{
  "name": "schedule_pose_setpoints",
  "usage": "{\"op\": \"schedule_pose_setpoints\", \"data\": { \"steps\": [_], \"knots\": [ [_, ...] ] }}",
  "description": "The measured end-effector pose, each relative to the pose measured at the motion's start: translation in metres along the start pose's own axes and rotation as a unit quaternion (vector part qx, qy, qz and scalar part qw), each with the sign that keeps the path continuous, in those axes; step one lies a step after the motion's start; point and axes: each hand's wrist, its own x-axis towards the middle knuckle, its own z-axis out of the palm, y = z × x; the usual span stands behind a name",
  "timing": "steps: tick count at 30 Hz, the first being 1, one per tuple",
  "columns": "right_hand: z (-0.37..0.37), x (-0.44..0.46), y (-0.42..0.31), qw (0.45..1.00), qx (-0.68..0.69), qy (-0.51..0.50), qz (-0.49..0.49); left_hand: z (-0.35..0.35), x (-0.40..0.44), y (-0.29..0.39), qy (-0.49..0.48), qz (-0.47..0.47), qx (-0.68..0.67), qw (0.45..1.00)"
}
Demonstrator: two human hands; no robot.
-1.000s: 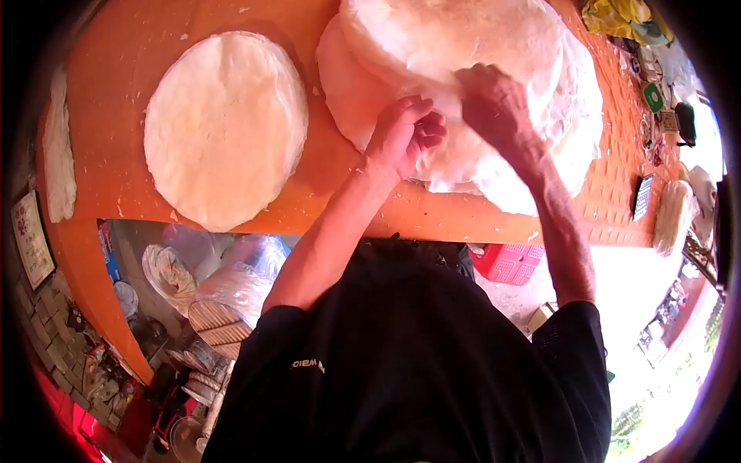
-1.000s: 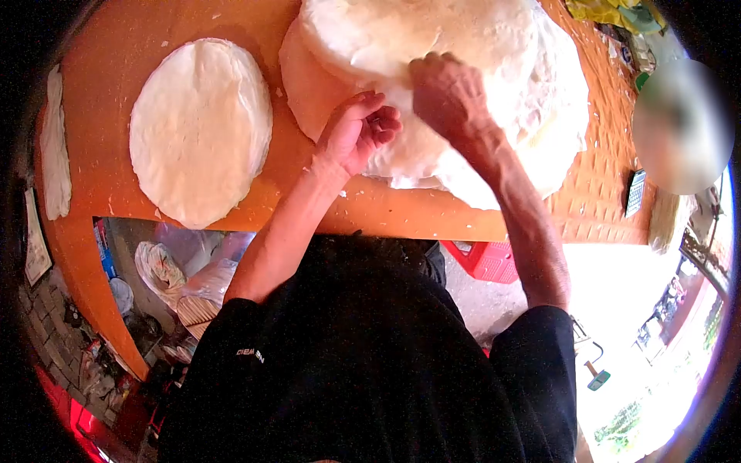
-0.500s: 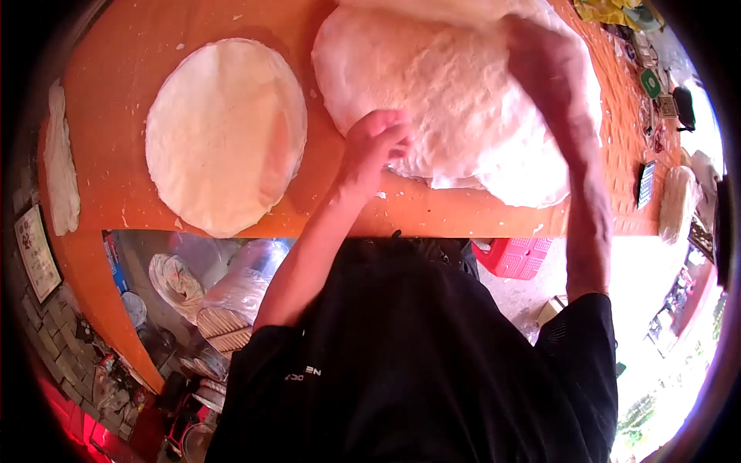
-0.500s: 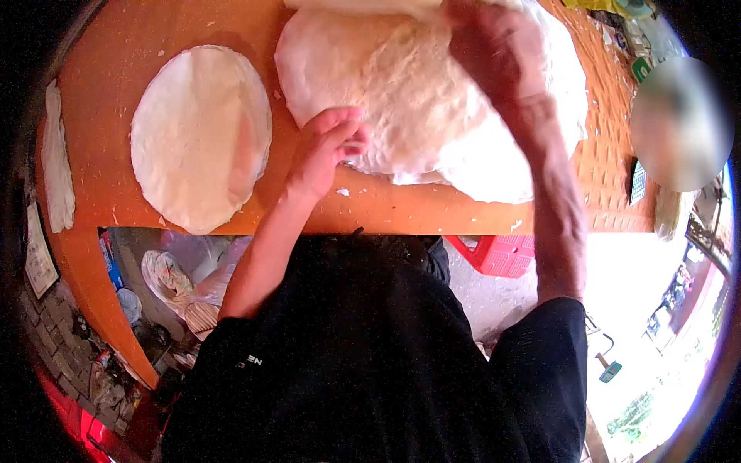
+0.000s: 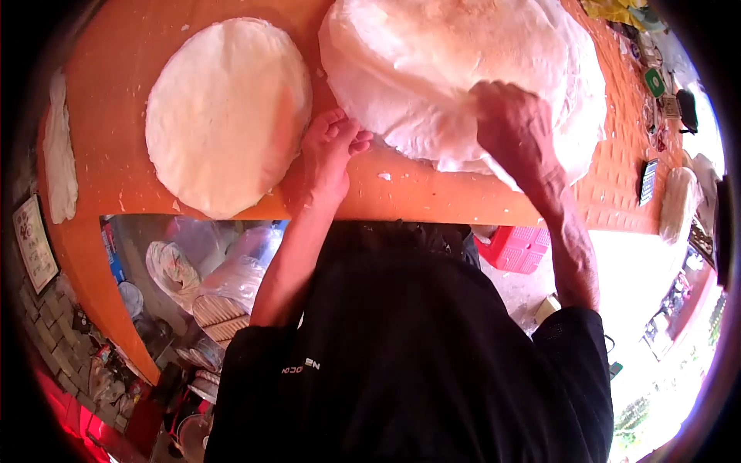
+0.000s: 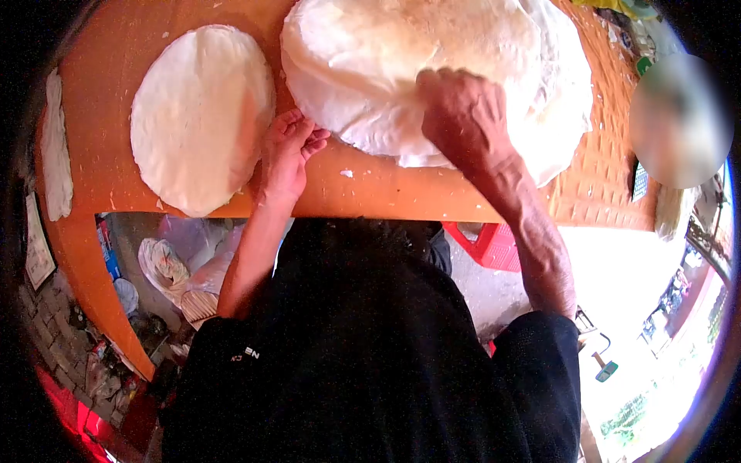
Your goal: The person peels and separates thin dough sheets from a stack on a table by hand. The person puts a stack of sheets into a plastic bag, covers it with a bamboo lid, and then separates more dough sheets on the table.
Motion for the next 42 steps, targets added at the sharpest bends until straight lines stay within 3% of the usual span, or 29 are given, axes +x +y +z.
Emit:
{"op": "schedule_pose_setpoints", "data": {
  "steps": [2, 4, 8, 10, 18, 19, 23, 24, 25, 28, 29, 30, 32, 36, 38, 39, 42],
  "knots": [
    [0.022, -0.014, 0.001, 1.0, 0.022, 0.002, 0.001, 0.011, -0.002, 0.003, 0.018, 0.014, -0.007, 1.0],
    [0.035, -0.02, 0.001, 0.999, 0.031, -0.027, 0.004, 0.014, -0.002, 0.003, -0.055, -0.042, -0.111, 0.991],
    [0.034, -0.015, -0.016, 0.999, 0.031, 0.01, -0.007, 0.007, 0.01, -0.02, -0.116, -0.123, -0.148, 0.974],
    [0.051, -0.019, -0.017, 0.998, 0.061, -0.026, 0.017, 0.024, 0.005, -0.006, -0.112, -0.117, -0.153, 0.975],
    [0.033, -0.026, -0.041, 0.995, 0.091, 0.03, -0.01, 0.038, 0.007, 0.018, -0.162, -0.095, -0.251, 0.949],
    [0.033, -0.028, -0.047, 0.995, 0.088, 0.002, 0.036, 0.039, 0.007, 0.021, -0.172, -0.078, -0.225, 0.956],
    [0.057, -0.026, -0.027, 0.997, 0.026, 0.016, 0.066, 0.036, 0.005, 0.024, -0.216, -0.062, -0.201, 0.953],
    [0.041, -0.012, -0.026, 0.993, -0.01, -0.051, 0.102, 0.036, 0.003, 0.028, -0.221, -0.061, -0.198, 0.953],
    [0.039, -0.006, -0.005, 0.997, 0.014, 0.07, 0.015, 0.035, -0.005, 0.031, -0.215, -0.073, -0.191, 0.955],
    [-0.048, 0.027, -0.002, 0.987, -0.075, 0.129, 0.055, 0.023, -0.017, 0.027, -0.254, -0.064, -0.128, 0.957],
    [-0.075, 0.028, -0.014, 0.983, -0.074, 0.085, 0.143, 0.02, -0.024, 0.027, -0.242, -0.066, -0.086, 0.964],
    [-0.101, 0.025, -0.04, 0.988, -0.08, 0.112, 0.074, 0.017, -0.03, 0.026, -0.228, -0.067, -0.043, 0.97],
    [-0.083, 0.007, -0.04, 0.981, -0.124, 0.142, -0.036, 0.021, -0.037, 0.024, -0.234, -0.071, -0.043, 0.969],
    [-0.006, -0.019, -0.059, 0.989, -0.073, -0.124, -0.013, 0.037, -0.05, 0.018, -0.233, -0.02, -0.172, 0.957],
    [0.027, -0.038, -0.065, 0.983, -0.027, -0.184, 0.009, 0.045, -0.049, 0.023, -0.123, -0.098, -0.165, 0.974],
    [0.03, -0.044, -0.071, 0.986, -0.049, -0.16, -0.001, 0.046, -0.049, 0.021, -0.128, -0.101, -0.162, 0.973],
    [0.03, -0.061, -0.074, 0.996, -0.03, -0.087, 0.004, 0.044, -0.044, 0.002, -0.013, -0.126, -0.116, 0.985]
  ]
}}
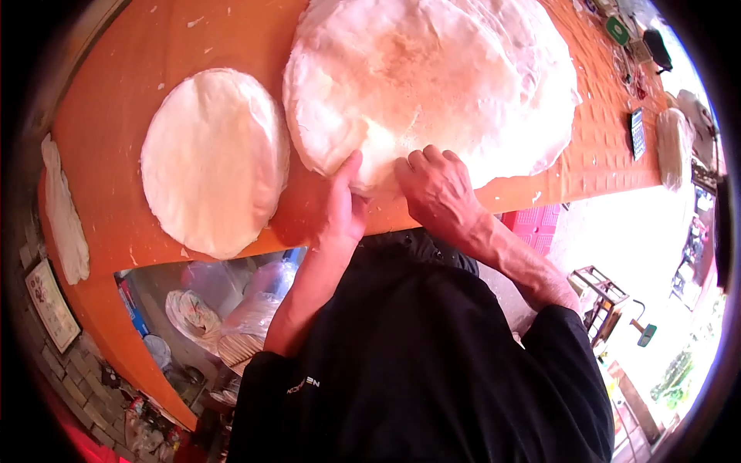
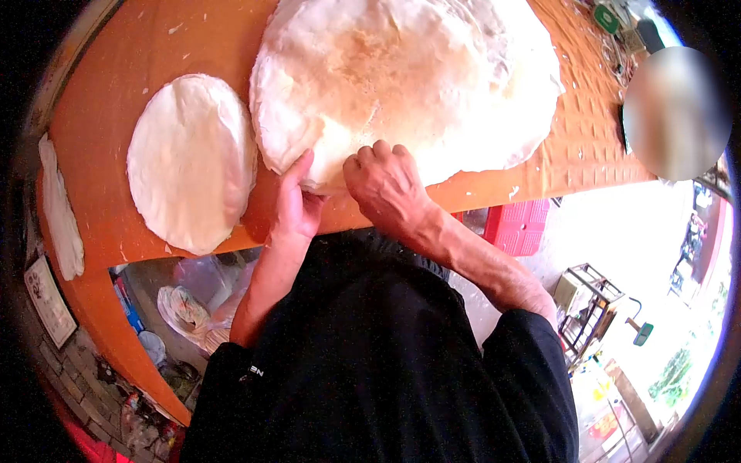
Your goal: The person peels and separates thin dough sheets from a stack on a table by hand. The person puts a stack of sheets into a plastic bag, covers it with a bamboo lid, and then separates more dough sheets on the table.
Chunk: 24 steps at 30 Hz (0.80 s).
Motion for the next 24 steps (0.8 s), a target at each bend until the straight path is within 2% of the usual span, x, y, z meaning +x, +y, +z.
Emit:
{"op": "schedule_pose_setpoints", "data": {
  "steps": [1, 3, 4, 5, 6, 7, 8, 9, 10, 11, 12, 14, 15, 16, 18, 19, 20, 22, 24],
  "knots": [
    [-0.008, -0.008, 0.0, 0.996, 0.083, 0.028, -0.003, -0.002, 0.003, -0.001, -0.017, -0.024, -0.046, 0.998],
    [-0.024, -0.026, 0.004, 0.966, 0.233, 0.107, 0.014, 0.004, 0.001, 0.002, -0.013, -0.005, -0.037, 0.999],
    [-0.031, -0.04, 0.008, 0.96, 0.233, 0.144, 0.063, 0.008, -0.003, 0.005, -0.004, 0.014, -0.029, 0.999],
    [-0.033, -0.054, 0.02, 0.946, 0.23, 0.207, 0.095, 0.009, -0.006, 0.009, -0.054, 0.032, -0.06, 0.996],
    [-0.024, -0.067, 0.032, 0.909, 0.265, 0.284, 0.15, 0.017, -0.013, 0.015, -0.055, 0.03, -0.06, 0.996],
    [-0.012, -0.081, 0.036, 0.792, 0.406, 0.283, 0.357, 0.026, -0.023, 0.025, -0.052, 0.045, -0.051, 0.996],
    [0.008, -0.095, 0.058, 0.699, 0.483, 0.257, 0.46, 0.034, -0.032, 0.033, -0.051, 0.061, -0.04, 0.996],
    [0.008, -0.092, 0.066, 0.551, 0.651, 0.215, 0.476, 0.037, -0.038, 0.036, -0.035, 0.054, -0.062, 0.996],
    [0.006, -0.088, 0.067, 0.374, 0.785, 0.161, 0.467, 0.035, -0.043, 0.036, -0.037, 0.054, -0.059, 0.996],
    [0.001, -0.086, 0.062, 0.299, 0.822, 0.121, 0.469, 0.032, -0.047, 0.036, -0.049, 0.038, -0.068, 0.996],
    [0.004, -0.081, 0.059, 0.297, 0.823, 0.123, 0.468, 0.027, -0.05, 0.035, -0.06, 0.024, -0.077, 0.995],
    [0.011, -0.073, 0.058, 0.191, 0.896, 0.213, 0.339, 0.004, -0.043, 0.026, -0.065, 0.011, -0.065, 0.996],
    [0.009, -0.068, 0.063, 0.21, 0.902, 0.206, 0.315, -0.009, -0.037, 0.019, -0.052, -0.008, -0.054, 0.997],
    [0.021, -0.07, 0.075, 0.275, 0.888, 0.205, 0.306, -0.021, -0.032, 0.012, -0.039, -0.026, -0.044, 0.998],
    [0.032, -0.065, 0.081, 0.482, 0.753, 0.183, 0.408, -0.035, -0.026, 0.003, -0.044, -0.043, -0.032, 0.998],
    [0.009, -0.054, 0.071, 0.493, 0.702, 0.205, 0.47, -0.037, -0.027, 0.001, -0.049, -0.033, -0.026, 0.998],
    [-0.002, -0.052, 0.069, 0.497, 0.703, 0.201, 0.467, -0.038, -0.027, -0.001, -0.054, -0.022, -0.023, 0.998],
    [-0.019, -0.047, 0.067, 0.591, 0.62, 0.216, 0.469, -0.056, -0.017, -0.008, -0.065, -0.016, -0.02, 0.998],
    [-0.057, -0.035, 0.055, 0.638, 0.569, 0.287, 0.433, -0.101, 0.005, -0.02, -0.207, -0.169, -0.148, 0.952]
  ]
}}
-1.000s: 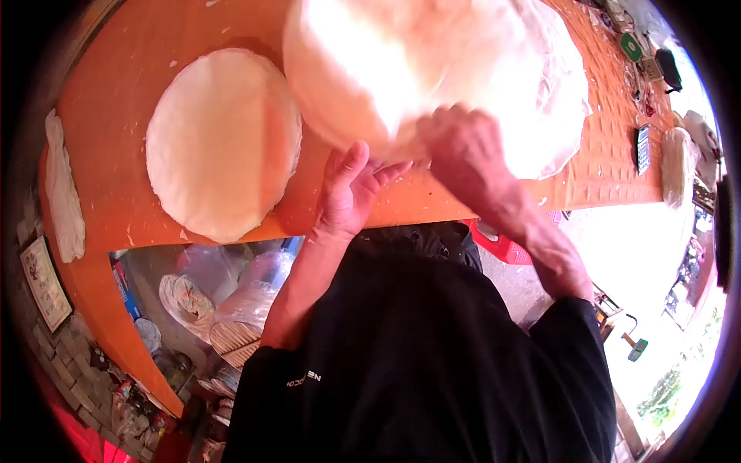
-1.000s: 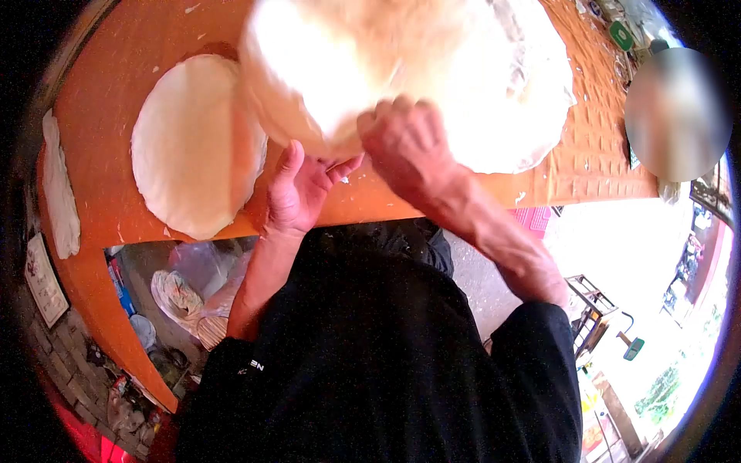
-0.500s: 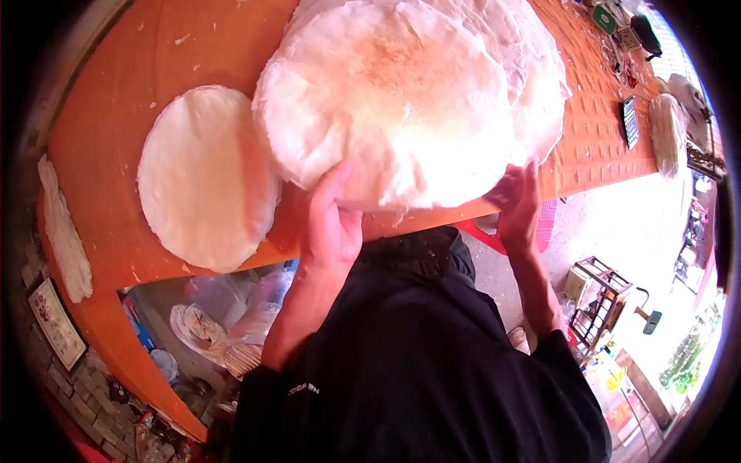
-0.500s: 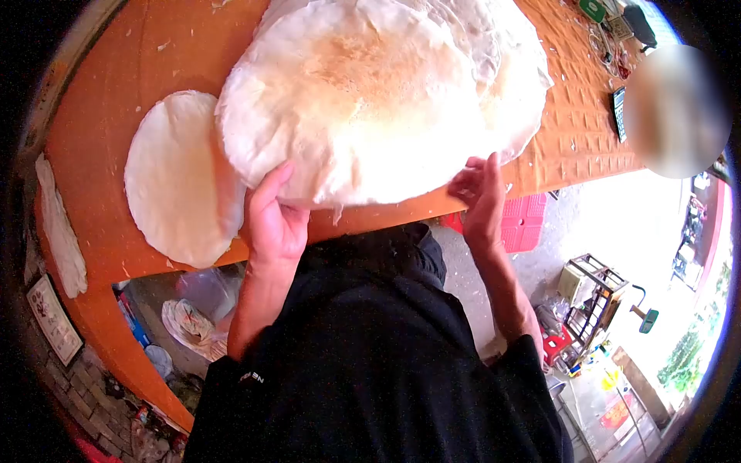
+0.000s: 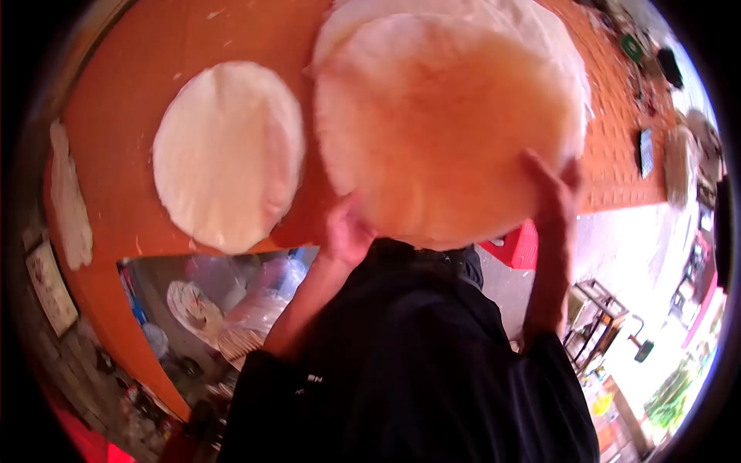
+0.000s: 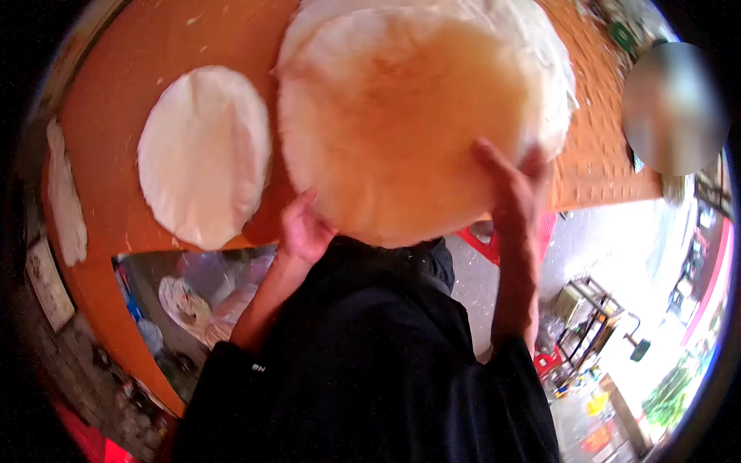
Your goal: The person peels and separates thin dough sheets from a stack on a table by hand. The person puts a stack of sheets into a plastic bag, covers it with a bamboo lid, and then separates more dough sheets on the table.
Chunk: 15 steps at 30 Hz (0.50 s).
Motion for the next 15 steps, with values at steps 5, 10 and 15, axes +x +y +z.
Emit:
{"op": "schedule_pose_setpoints", "data": {
  "steps": [5, 10, 15],
  "knots": [
    [0.01, -0.012, -0.086, 0.976, -0.069, -0.06, -0.197, 0.056, 0.014, 0.005, 0.015, 0.154, -0.023, 0.988],
    [0.063, -0.004, -0.152, 0.965, -0.088, -0.151, -0.197, 0.069, 0.014, 0.036, -0.034, 0.12, -0.052, 0.991],
    [0.135, 0.016, -0.155, 0.936, -0.045, -0.253, -0.24, 0.066, -0.05, 0.104, 0.008, 0.402, 0.133, 0.906]
  ]
}}
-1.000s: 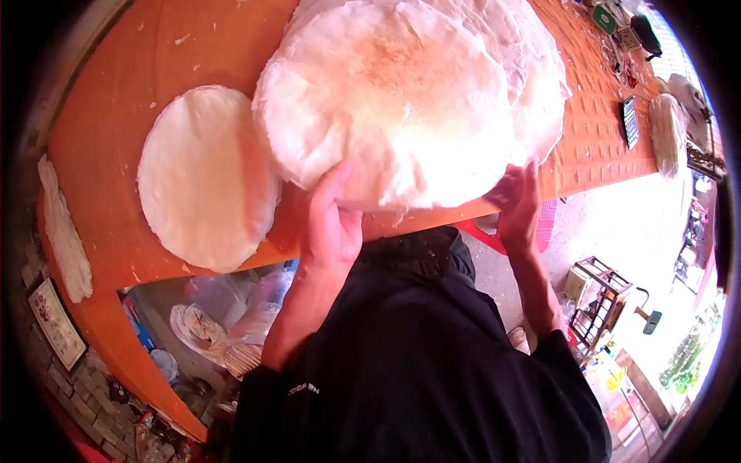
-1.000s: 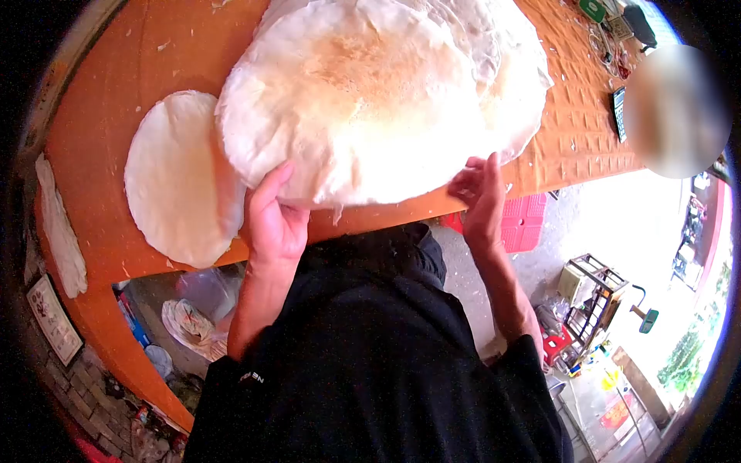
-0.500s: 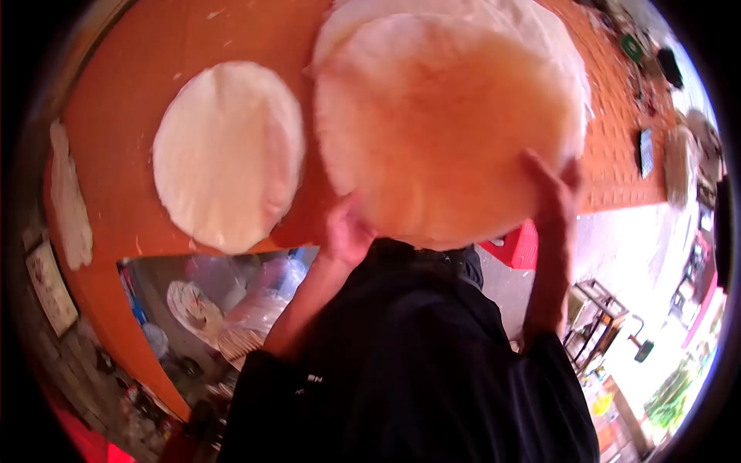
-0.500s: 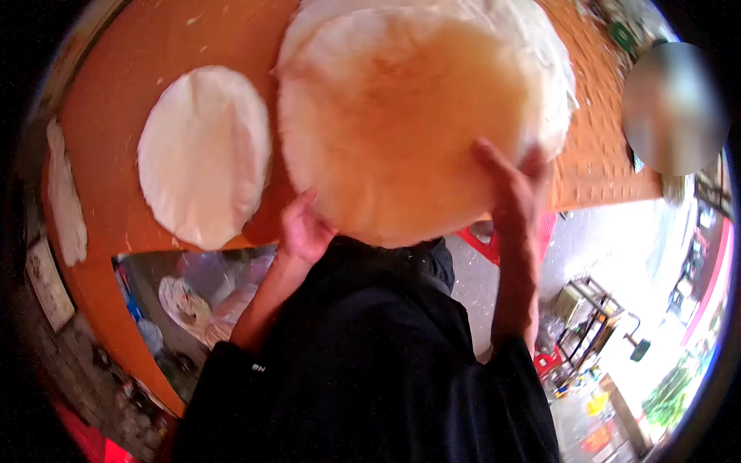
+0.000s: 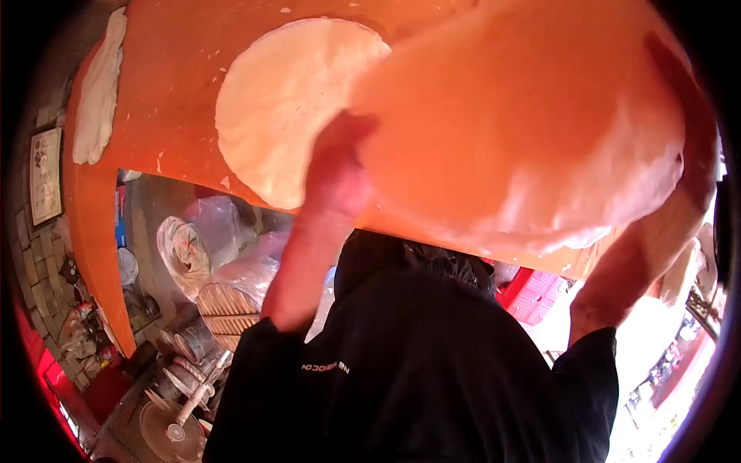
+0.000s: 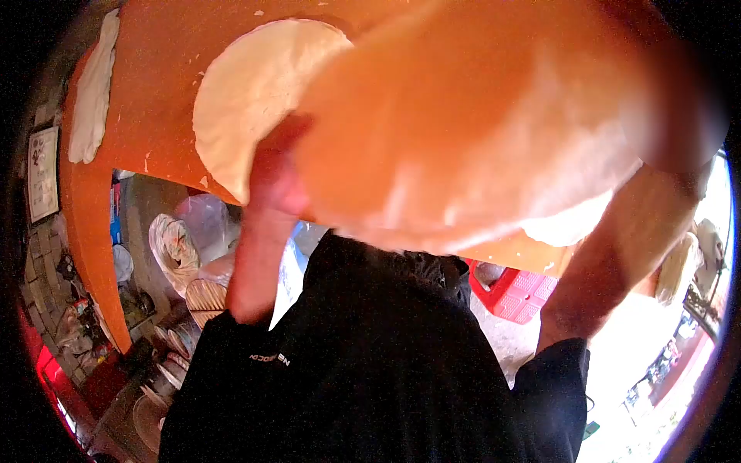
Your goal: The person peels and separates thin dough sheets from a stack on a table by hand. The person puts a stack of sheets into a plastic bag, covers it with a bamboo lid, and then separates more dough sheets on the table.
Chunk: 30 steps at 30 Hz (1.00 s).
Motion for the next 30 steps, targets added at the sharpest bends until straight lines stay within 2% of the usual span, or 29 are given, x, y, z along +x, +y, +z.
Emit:
{"op": "schedule_pose_setpoints", "data": {
  "steps": [1, 3, 7, 9, 11, 12, 14, 15, 17, 18, 19, 21, 22, 23, 25, 28, 29, 30],
  "knots": [
    [0.014, 0.008, 0.005, 1.0, 0.017, -0.015, -0.007, -0.011, -0.006, 0.019, 0.0, 0.131, 0.092, 0.987],
    [0.043, 0.02, 0.019, 0.998, 0.054, -0.041, -0.01, 0.014, -0.015, 0.083, 0.15, 0.038, 0.01, 0.988],
    [0.119, 0.001, 0.072, 0.984, 0.137, -0.099, 0.056, -0.057, -0.039, 0.12, 0.226, 0.181, 0.153, 0.945],
    [0.159, -0.025, 0.116, 0.952, 0.209, -0.153, 0.162, -0.103, -0.045, 0.122, 0.232, 0.18, 0.141, 0.946],
    [0.188, -0.044, 0.188, 0.919, 0.211, -0.173, 0.286, -0.175, -0.048, 0.113, 0.335, 0.128, 0.23, 0.905],
    [0.19, -0.051, 0.2, 0.918, 0.211, -0.172, 0.288, -0.199, -0.05, 0.111, 0.35, 0.089, 0.252, 0.898],
    [0.19, -0.057, 0.214, 0.92, 0.156, -0.219, 0.284, -0.202, -0.049, 0.111, 0.409, 0.022, 0.271, 0.871],
    [0.19, -0.053, 0.212, 0.92, 0.154, -0.22, 0.287, -0.197, -0.048, 0.115, 0.411, 0.019, 0.269, 0.871],
    [0.182, -0.045, 0.198, 0.964, -0.045, -0.149, 0.214, -0.194, -0.054, 0.119, 0.378, 0.057, 0.274, 0.882],
    [0.176, -0.037, 0.188, 0.974, -0.131, -0.122, 0.141, -0.203, -0.053, 0.122, 0.384, 0.071, 0.268, 0.881],
    [0.178, -0.033, 0.191, 0.974, -0.133, -0.119, 0.143, -0.211, -0.049, 0.119, 0.382, 0.067, 0.268, 0.882],
    [0.189, -0.023, 0.198, 0.992, -0.098, -0.069, 0.048, -0.218, -0.038, 0.115, 0.311, 0.192, 0.266, 0.892],
    [0.193, -0.017, 0.2, 0.966, -0.216, -0.127, 0.06, -0.211, -0.031, 0.112, 0.308, 0.189, 0.268, 0.893],
    [0.197, -0.017, 0.207, 0.966, -0.215, -0.125, 0.064, -0.203, -0.026, 0.105, 0.321, 0.192, 0.252, 0.893],
    [0.204, -0.017, 0.223, 0.947, -0.305, -0.099, 0.005, -0.192, -0.011, 0.095, 0.331, 0.193, 0.237, 0.893],
    [0.198, -0.014, 0.239, 0.965, -0.23, -0.124, 0.024, -0.196, -0.006, 0.083, 0.347, 0.213, 0.279, 0.87],
    [0.195, -0.009, 0.243, 0.976, -0.182, -0.12, 0.024, -0.207, -0.004, 0.082, 0.358, 0.218, 0.344, 0.84],
    [0.201, -0.004, 0.242, 0.938, -0.306, -0.162, -0.019, -0.216, 0.001, 0.079, 0.364, 0.22, 0.405, 0.809]
  ]
}}
